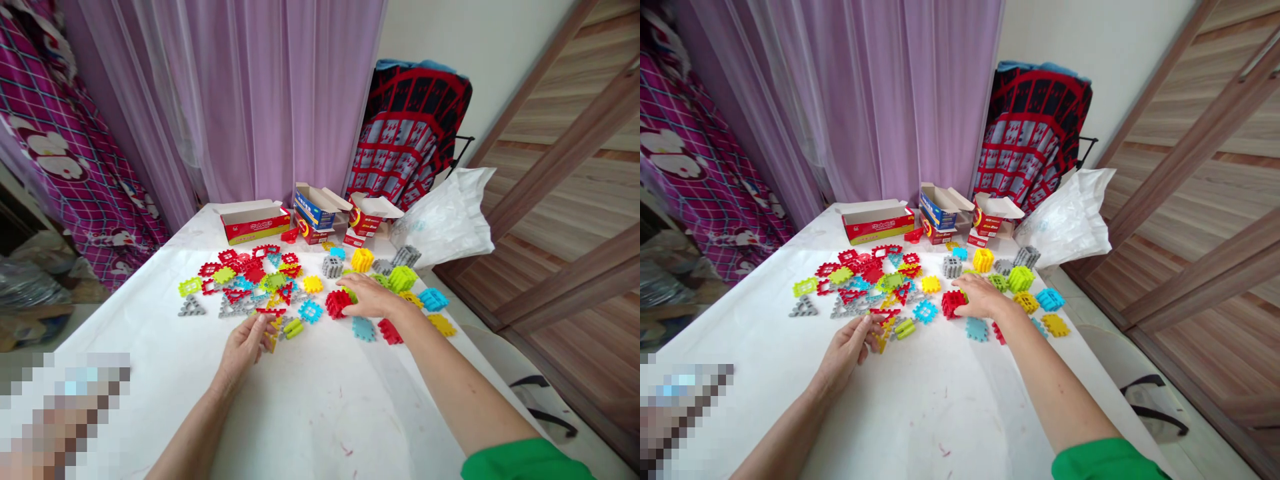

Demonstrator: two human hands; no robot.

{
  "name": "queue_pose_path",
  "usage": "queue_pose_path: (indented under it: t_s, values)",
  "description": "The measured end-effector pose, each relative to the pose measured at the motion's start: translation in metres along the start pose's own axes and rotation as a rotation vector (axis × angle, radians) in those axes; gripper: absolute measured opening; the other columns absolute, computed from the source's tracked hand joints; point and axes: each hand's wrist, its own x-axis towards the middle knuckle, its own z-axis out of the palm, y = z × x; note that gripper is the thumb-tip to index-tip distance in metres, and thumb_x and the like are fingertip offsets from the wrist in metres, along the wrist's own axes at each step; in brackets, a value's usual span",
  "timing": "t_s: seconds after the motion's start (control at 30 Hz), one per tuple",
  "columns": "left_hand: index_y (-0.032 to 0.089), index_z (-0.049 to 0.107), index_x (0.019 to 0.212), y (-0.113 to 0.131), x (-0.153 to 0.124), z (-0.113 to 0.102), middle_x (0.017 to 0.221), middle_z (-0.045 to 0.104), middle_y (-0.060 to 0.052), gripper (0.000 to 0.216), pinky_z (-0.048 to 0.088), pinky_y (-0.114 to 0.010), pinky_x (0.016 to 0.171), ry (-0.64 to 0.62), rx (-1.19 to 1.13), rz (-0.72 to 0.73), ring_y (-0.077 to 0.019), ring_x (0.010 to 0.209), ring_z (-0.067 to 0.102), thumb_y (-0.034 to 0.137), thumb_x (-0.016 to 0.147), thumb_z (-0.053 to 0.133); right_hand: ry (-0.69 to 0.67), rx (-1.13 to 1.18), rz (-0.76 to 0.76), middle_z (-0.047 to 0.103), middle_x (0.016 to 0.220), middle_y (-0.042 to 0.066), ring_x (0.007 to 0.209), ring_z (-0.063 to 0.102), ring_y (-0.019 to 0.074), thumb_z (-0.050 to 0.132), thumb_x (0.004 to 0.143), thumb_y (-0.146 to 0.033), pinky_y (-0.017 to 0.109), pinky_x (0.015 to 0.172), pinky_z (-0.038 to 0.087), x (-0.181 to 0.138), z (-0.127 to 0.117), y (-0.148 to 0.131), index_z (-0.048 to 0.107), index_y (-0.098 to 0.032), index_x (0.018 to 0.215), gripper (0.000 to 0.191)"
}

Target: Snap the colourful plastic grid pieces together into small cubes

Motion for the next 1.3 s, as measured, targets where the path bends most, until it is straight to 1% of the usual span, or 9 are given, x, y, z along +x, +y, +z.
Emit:
queue_pose_path:
  t_s: [0.2, 0.4, 0.53, 0.67, 0.83, 0.93, 1.1, 1.2, 1.3]
  values:
    - [0.013, 0.067, 0.085, 0.004, 0.013, -0.028, 0.067, 0.062, -0.003, 0.059, 0.031, -0.018, 0.035, 0.288, -0.141, 0.112, -0.0102, 0.048, 0.054, 0.070, 0.071, 0.059, 0.147, 0.019, -0.085, 0.062, 0.123, 0.009, 0.115, 0.055, 0.0239, 0.059, 0.082, -0.022, 0.036, 0.099, 0.040, 0.015, -0.007, -0.028, 0.068, -0.020, 0.114, 0.034]
    - [0.015, 0.065, 0.080, 0.000, 0.025, -0.043, 0.065, 0.062, -0.002, 0.055, 0.031, -0.018, 0.036, 0.449, -0.199, 0.116, -0.0114, 0.048, 0.055, 0.068, 0.071, 0.059, 0.146, -0.004, -0.110, 0.068, 0.115, 0.006, 0.109, 0.060, 0.0216, 0.057, 0.085, -0.024, 0.034, 0.094, 0.042, 0.055, -0.001, -0.068, 0.071, -0.024, 0.106, 0.025]
    - [0.015, 0.064, 0.078, -0.002, 0.029, -0.044, 0.062, 0.061, -0.001, 0.057, 0.032, -0.019, 0.036, 0.475, -0.232, 0.125, -0.0115, 0.048, 0.054, 0.071, 0.069, 0.059, 0.138, -0.005, -0.107, 0.068, 0.116, 0.005, 0.111, 0.059, 0.0212, 0.058, 0.084, -0.025, 0.032, 0.095, 0.041, 0.089, 0.007, -0.095, 0.070, -0.023, 0.107, 0.027]
    - [0.015, 0.064, 0.080, -0.003, 0.031, -0.045, 0.062, 0.060, -0.001, 0.060, 0.033, -0.020, 0.037, 0.478, -0.229, 0.122, -0.0122, 0.048, 0.054, 0.073, 0.069, 0.057, 0.180, -0.009, -0.030, 0.069, 0.115, 0.006, 0.110, 0.058, 0.0233, 0.056, 0.085, -0.029, 0.034, 0.092, 0.042, 0.123, 0.019, -0.125, 0.069, -0.024, 0.110, 0.028]
    - [0.015, 0.065, 0.078, -0.007, 0.033, -0.045, 0.062, 0.061, -0.002, 0.063, 0.034, -0.021, 0.038, 0.472, -0.218, 0.122, -0.0132, 0.049, 0.055, 0.077, 0.067, 0.056, 0.188, -0.013, 0.076, 0.067, 0.116, 0.013, 0.114, 0.054, 0.0304, 0.061, 0.082, -0.047, 0.043, 0.095, 0.040, 0.155, 0.034, -0.156, 0.066, -0.019, 0.112, 0.041]
    - [0.015, 0.065, 0.078, -0.010, 0.034, -0.045, 0.061, 0.061, -0.001, 0.066, 0.034, -0.021, 0.038, 0.473, -0.239, 0.110, -0.0127, 0.049, 0.054, 0.079, 0.064, 0.058, 0.156, -0.029, 0.103, 0.066, 0.116, 0.015, 0.117, 0.051, 0.0321, 0.064, 0.080, -0.048, 0.047, 0.098, 0.037, 0.163, 0.039, -0.166, 0.065, -0.017, 0.111, 0.044]
    - [0.015, 0.065, 0.078, -0.013, 0.036, -0.044, 0.061, 0.060, 0.000, 0.064, 0.035, -0.021, 0.039, 0.462, -0.223, 0.110, -0.0125, 0.049, 0.054, 0.078, 0.066, 0.058, 0.147, -0.037, 0.088, 0.070, 0.108, 0.015, 0.113, 0.055, 0.0315, 0.062, 0.081, -0.038, 0.046, 0.099, 0.035, 0.165, 0.042, -0.173, 0.067, -0.017, 0.103, 0.031]
    - [0.016, 0.065, 0.078, -0.015, 0.037, -0.044, 0.061, 0.060, -0.001, 0.063, 0.035, -0.021, 0.039, 0.459, -0.207, 0.113, -0.0126, 0.050, 0.054, 0.077, 0.068, 0.056, 0.173, -0.022, 0.085, 0.072, 0.101, 0.015, 0.109, 0.059, 0.0295, 0.053, 0.088, -0.032, 0.043, 0.097, 0.037, 0.161, 0.038, -0.170, 0.069, -0.017, 0.097, 0.024]
    - [0.016, 0.065, 0.080, -0.016, 0.039, -0.044, 0.064, 0.062, -0.001, 0.060, 0.035, -0.021, 0.039, 0.462, -0.202, 0.118, -0.0127, 0.052, 0.055, 0.075, 0.068, 0.058, 0.214, -0.002, 0.116, 0.072, 0.099, 0.013, 0.100, 0.064, 0.0254, 0.039, 0.093, -0.025, 0.037, 0.089, 0.043, 0.154, 0.033, -0.163, 0.070, -0.020, 0.097, 0.031]
